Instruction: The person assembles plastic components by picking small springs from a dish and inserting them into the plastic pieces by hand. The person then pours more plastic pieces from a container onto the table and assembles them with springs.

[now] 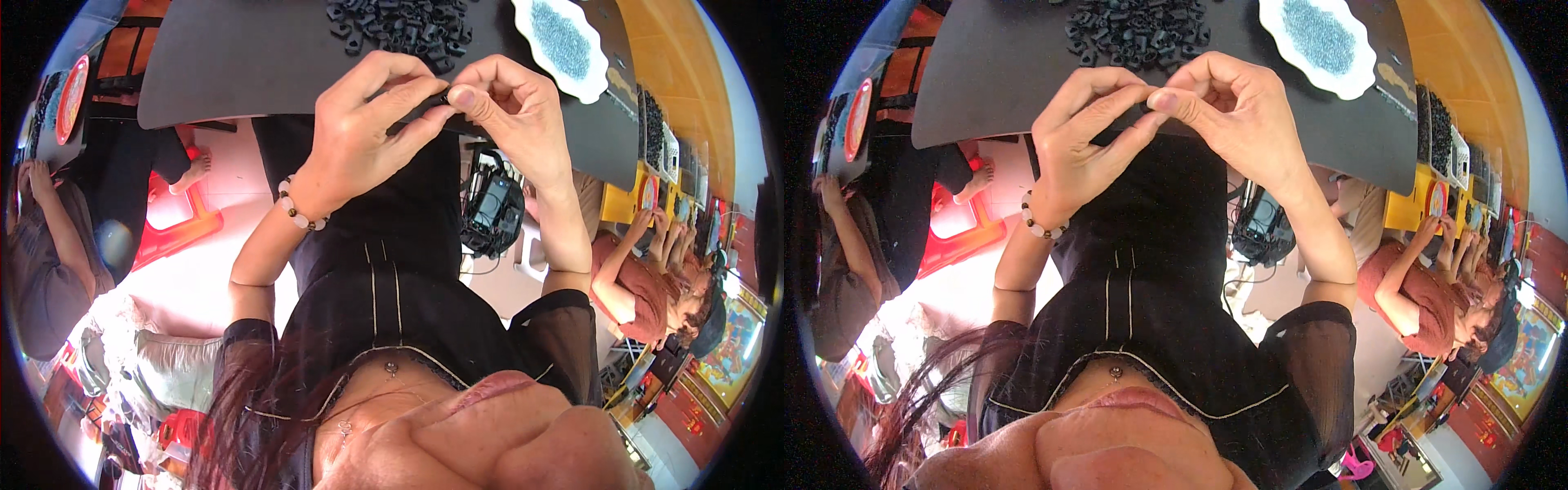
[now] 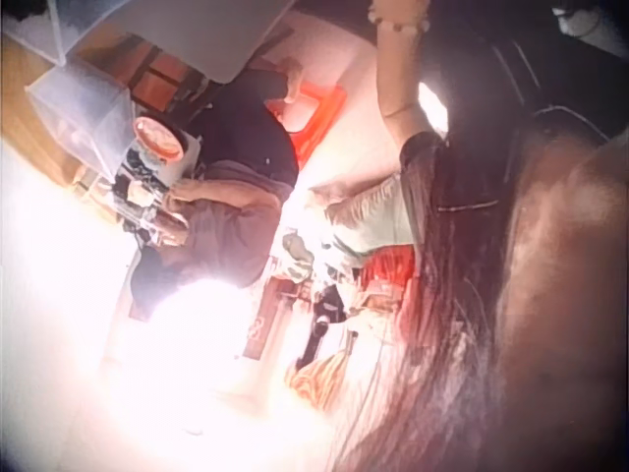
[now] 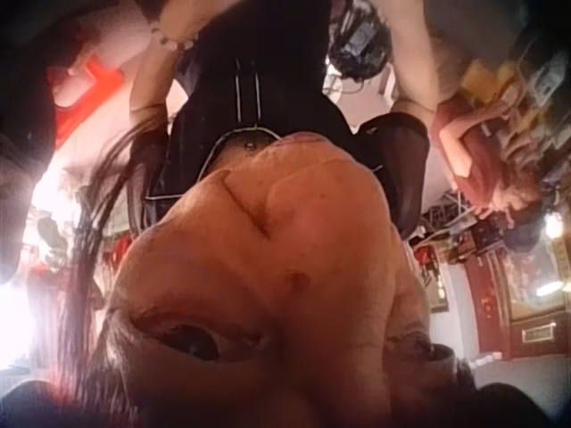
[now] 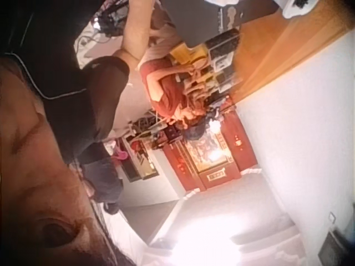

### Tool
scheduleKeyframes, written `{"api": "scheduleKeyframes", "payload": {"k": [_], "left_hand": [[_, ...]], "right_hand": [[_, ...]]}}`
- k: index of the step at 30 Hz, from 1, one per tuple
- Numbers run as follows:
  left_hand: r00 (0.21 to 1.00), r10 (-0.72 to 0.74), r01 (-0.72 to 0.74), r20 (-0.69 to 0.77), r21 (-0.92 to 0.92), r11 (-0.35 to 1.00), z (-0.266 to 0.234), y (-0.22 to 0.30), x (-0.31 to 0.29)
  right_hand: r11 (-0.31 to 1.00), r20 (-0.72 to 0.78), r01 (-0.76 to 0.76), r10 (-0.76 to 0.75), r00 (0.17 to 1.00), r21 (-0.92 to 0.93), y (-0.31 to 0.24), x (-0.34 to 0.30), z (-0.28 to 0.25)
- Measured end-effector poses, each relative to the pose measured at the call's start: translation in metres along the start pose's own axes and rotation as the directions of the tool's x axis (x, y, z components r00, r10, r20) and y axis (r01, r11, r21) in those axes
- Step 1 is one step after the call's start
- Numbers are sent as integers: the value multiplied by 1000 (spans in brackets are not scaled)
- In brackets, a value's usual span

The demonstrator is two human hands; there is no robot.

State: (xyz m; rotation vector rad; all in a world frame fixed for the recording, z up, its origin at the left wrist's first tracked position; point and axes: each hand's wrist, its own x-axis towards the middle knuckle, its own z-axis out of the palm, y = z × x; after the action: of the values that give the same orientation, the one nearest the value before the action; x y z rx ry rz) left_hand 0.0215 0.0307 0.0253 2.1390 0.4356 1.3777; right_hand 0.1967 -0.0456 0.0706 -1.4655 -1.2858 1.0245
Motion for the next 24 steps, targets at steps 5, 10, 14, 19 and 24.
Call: {"api": "scheduleKeyframes", "payload": {"k": [5,10,14,19,24], "left_hand": [[994,-46,39,-98,-63,997,1,-9,-1],[973,-215,202,-87,-136,970,-8,-5,-1],[965,-254,238,-68,-182,954,-10,-4,-5],[949,-307,285,-73,-219,933,-16,-7,-12],[939,-339,317,-63,-224,921,-17,-11,-18]], "right_hand": [[974,-96,82,-104,990,-210,-8,25,-21],[596,-486,-93,-543,684,-797,-61,106,-142],[570,-458,-40,-615,642,-821,-68,145,-208],[743,-504,42,-493,709,-668,-65,126,-166],[805,-184,164,-320,929,-570,-16,101,-114]]}}
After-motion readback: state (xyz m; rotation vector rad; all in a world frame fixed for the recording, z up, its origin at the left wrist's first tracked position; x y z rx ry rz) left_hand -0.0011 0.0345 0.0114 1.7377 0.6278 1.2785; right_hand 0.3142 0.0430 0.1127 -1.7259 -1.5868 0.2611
